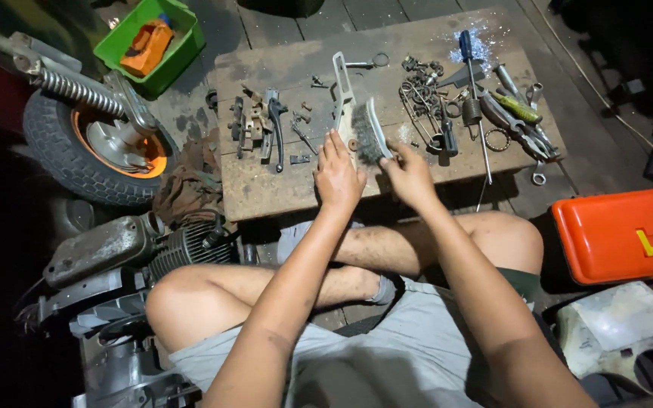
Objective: The person scrubs a metal motorcycle part with a wire brush while sitting on the floor. They flip the part over to clean different sides and continue scrubbing the surface.
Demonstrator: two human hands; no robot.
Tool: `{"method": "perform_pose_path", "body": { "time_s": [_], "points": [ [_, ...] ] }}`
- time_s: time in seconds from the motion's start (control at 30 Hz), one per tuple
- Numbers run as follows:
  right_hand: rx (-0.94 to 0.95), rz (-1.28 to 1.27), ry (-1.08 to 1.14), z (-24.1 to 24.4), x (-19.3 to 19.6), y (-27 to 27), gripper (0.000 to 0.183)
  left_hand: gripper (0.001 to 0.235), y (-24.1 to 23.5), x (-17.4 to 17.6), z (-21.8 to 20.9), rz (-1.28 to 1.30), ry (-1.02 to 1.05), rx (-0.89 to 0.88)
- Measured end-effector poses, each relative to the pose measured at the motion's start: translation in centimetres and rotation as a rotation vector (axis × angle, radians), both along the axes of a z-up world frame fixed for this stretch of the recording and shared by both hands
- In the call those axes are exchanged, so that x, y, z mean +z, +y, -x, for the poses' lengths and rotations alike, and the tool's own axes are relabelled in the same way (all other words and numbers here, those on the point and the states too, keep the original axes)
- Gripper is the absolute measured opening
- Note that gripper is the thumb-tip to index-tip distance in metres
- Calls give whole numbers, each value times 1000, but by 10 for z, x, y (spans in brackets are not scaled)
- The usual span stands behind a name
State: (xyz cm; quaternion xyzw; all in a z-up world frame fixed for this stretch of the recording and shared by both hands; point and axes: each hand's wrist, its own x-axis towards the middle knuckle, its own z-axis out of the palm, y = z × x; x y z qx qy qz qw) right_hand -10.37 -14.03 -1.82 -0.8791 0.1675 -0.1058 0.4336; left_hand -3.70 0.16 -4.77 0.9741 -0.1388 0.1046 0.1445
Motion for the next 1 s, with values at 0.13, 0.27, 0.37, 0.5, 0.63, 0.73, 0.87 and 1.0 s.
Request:
{"method": "perform_pose_path", "body": {
  "time_s": [0.13,0.27,0.37,0.5,0.63,0.73,0.87,1.0],
  "points": [
    [-39,-95,66,15,-13,-12,41,102,4,-8,1,110,-22,-5],
    [-83,-415,4,9,-45,-26,41,105,-4,-6,2,33,-65,13],
    [-69,-625,-38,7,-49,-30,36,105,-5,-2,3,-21,-40,15],
    [-30,-680,-38,8,-38,-28,40,99,-10,10,6,-89,8,5],
    [-34,-688,-66,2,-64,-38,40,98,-15,13,11,-195,-18,31],
    [-34,-681,-65,2,-65,-39,39,98,-14,12,9,-216,-46,28],
    [-40,-724,-73,8,-46,-30,42,95,-9,12,8,-160,-13,-21],
    [-40,-755,-78,9,-41,-28,42,90,-1,5,0,-183,-44,-62]
  ]
}}
